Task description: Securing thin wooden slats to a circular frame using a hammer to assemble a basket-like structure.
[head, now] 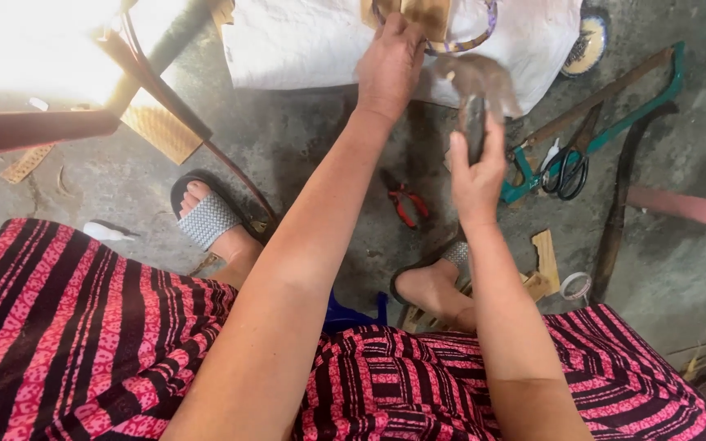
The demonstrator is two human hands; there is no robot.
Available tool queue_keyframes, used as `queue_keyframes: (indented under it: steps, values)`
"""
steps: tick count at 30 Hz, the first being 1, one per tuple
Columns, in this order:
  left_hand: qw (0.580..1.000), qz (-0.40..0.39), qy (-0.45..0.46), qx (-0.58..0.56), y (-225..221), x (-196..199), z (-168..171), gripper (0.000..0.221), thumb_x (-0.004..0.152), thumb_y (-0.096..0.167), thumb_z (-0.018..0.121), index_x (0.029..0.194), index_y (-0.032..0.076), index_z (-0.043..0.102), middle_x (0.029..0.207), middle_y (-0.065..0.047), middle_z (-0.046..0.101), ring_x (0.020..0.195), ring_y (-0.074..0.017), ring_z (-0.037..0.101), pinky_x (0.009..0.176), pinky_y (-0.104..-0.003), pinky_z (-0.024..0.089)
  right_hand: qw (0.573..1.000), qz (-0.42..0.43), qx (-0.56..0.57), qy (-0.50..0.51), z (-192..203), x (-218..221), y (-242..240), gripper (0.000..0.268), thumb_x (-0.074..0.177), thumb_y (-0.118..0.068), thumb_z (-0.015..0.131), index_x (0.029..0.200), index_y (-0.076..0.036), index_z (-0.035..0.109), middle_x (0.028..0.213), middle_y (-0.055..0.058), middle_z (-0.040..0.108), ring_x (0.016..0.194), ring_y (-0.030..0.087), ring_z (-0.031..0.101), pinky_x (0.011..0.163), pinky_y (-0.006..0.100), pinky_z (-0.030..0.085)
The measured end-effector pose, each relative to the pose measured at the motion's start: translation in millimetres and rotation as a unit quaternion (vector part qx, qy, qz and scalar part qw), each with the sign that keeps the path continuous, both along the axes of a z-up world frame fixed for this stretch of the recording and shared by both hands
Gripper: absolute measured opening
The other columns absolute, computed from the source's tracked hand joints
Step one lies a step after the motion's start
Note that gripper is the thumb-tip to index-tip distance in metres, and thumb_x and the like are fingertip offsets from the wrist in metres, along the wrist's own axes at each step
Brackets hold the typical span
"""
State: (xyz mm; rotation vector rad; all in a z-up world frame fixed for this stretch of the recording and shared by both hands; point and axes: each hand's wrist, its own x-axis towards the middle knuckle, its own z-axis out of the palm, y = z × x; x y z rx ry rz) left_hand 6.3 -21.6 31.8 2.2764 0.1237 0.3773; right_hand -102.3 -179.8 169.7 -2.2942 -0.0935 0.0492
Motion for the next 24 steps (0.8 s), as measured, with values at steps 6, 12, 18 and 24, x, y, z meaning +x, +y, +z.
queue_keyframes:
  steps: [6, 12, 18, 24]
  values:
    - [1.000, 0.011, 0.003, 0.001, -6.7, 4.3, -9.2, 0.003, 0.090, 0.015, 0.065, 0.092, 0.014, 0.067, 0.095, -0.006, 0.049, 0.084, -0.0312, 0.064, 0.035, -0.049, 0.047, 0.998, 0.033, -0.054, 0.008, 11.9, 35.0, 15.0, 0.057, 0.110, -0.035, 0.055, 0.154, -0.003, 0.039, 0.149, 0.019, 0.056, 0.135, 0.033, 0.057, 0.106, 0.043, 0.048]
    - [1.000, 0.003, 0.025, -0.002, -5.5, 3.2, -6.3, 0.010, 0.085, 0.005, 0.066, 0.089, 0.014, 0.063, 0.099, -0.006, 0.050, 0.096, -0.0302, 0.062, 0.033, -0.051, 0.046, 0.996, 0.037, -0.080, -0.029, 16.3, 41.0, 20.8, 0.054, 0.113, -0.036, 0.057, 0.158, -0.012, 0.039, 0.143, 0.012, 0.066, 0.106, 0.022, 0.071, 0.088, 0.036, 0.055]
    - [1.000, 0.001, 0.018, -0.003, -5.2, 3.7, -5.5, 0.006, 0.091, 0.016, 0.070, 0.090, 0.014, 0.064, 0.099, -0.004, 0.051, 0.098, -0.0283, 0.062, 0.036, -0.048, 0.050, 0.991, 0.049, -0.108, -0.065, 9.6, 38.5, 23.9, 0.053, 0.113, -0.033, 0.058, 0.158, -0.012, 0.038, 0.150, 0.017, 0.061, 0.132, 0.035, 0.065, 0.103, 0.042, 0.054]
    - [1.000, 0.002, 0.024, 0.004, -6.7, 3.0, -10.1, 0.003, 0.091, 0.014, 0.068, 0.094, 0.015, 0.067, 0.101, -0.005, 0.051, 0.098, -0.0298, 0.062, 0.041, -0.050, 0.054, 0.992, 0.043, -0.104, -0.051, 14.5, 35.7, 25.0, 0.052, 0.112, -0.032, 0.058, 0.158, -0.013, 0.039, 0.152, 0.016, 0.058, 0.137, 0.034, 0.060, 0.107, 0.043, 0.052]
